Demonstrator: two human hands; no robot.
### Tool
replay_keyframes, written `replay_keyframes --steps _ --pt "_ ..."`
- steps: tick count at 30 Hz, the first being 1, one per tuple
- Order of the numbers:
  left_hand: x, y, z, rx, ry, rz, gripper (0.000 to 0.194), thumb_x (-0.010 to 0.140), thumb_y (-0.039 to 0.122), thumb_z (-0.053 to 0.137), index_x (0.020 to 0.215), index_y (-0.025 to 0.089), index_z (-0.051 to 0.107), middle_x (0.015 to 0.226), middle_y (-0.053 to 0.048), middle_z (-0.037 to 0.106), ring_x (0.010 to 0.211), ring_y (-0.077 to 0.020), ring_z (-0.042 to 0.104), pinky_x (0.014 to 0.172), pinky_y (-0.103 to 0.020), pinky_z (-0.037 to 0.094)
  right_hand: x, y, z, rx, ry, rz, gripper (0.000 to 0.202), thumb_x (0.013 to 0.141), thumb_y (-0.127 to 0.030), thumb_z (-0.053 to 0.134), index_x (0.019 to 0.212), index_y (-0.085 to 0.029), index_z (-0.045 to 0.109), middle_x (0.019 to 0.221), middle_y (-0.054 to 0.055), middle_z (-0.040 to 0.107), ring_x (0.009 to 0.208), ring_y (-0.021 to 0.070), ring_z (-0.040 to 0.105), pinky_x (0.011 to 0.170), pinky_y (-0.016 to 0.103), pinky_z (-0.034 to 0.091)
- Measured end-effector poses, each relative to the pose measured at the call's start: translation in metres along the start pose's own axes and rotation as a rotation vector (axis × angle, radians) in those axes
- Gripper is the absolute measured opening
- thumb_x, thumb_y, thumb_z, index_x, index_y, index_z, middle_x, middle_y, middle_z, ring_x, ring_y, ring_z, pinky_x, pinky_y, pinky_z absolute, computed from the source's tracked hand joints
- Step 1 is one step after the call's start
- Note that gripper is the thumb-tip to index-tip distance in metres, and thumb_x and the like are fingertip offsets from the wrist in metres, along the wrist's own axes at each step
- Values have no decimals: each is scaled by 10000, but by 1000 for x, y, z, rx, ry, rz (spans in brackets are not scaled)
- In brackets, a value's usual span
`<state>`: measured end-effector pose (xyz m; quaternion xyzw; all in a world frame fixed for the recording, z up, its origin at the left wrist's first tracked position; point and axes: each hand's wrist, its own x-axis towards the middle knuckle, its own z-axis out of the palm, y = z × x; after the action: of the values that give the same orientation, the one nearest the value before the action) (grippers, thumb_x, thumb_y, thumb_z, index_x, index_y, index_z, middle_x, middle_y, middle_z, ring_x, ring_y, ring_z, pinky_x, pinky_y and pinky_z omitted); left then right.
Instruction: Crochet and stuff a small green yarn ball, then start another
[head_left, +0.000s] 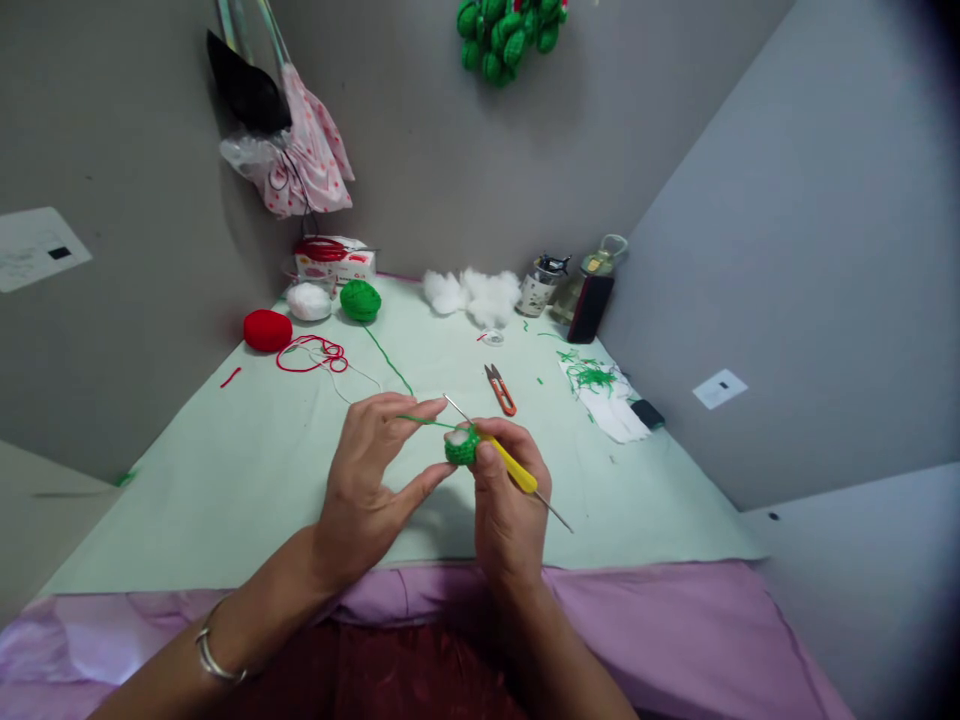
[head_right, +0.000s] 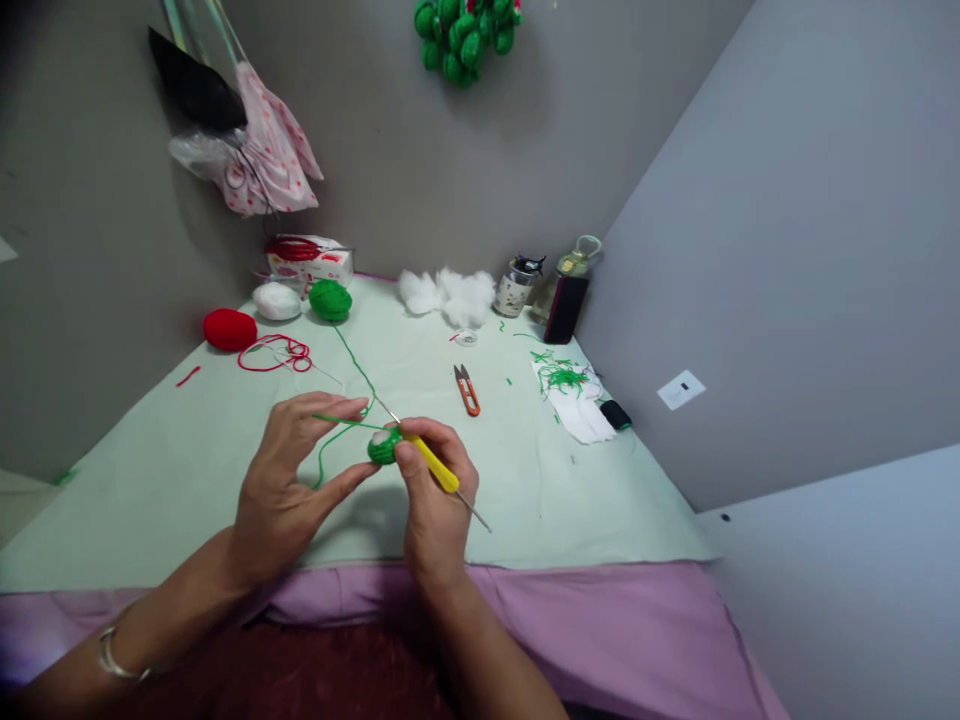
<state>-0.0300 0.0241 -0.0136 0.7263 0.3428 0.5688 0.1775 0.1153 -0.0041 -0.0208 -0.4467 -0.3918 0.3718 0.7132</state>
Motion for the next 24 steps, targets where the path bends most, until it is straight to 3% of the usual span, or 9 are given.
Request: replay_keyframes --steps 7,14,16,19,24 --pt "-7 7 7 -201 -30 -173 690 795 65 809 1387 367 623 1099 -16 765 1011 -234 658 987 -375 484 -5 0 2 -52 -32 -45 196 862 -407 787 944 -235 739 921 23 740 833 164 698 772 310 577" --pt "-1 12 5 -317 -25 -304 450 692 102 877 1090 279 763 1018 -29 760 1047 -274 686 1087 -423 457 -4 -3 0 -123 -67 -118 151 914 -388 725 952 -244 750 923 30 727 853 174 707 768 304 595" --pt "0 14 3 -316 -70 -309 451 732 123 860 1137 286 750 1002 -16 754 1050 -257 692 1101 -408 448 -4 -5 -2 -136 -44 -128 159 911 -388 727 993 -255 758 961 37 740 879 186 719 786 319 604" --pt "1 17 -1 -347 -133 -360 594 808 167 824 1356 312 646 974 8 743 1030 -213 692 1085 -368 462 -3 -5 -7 -145 -41 -153 151 906 -361 741 1015 -264 779 973 40 738 879 187 715 790 323 597" --pt "8 22 -5 -524 -187 -512 743 812 177 827 1487 294 541 960 7 738 967 -187 695 1018 -338 518 1 -1 -12 -58 -142 -232 140 956 -335 688 1024 -307 807 942 36 703 918 187 664 796 328 554"
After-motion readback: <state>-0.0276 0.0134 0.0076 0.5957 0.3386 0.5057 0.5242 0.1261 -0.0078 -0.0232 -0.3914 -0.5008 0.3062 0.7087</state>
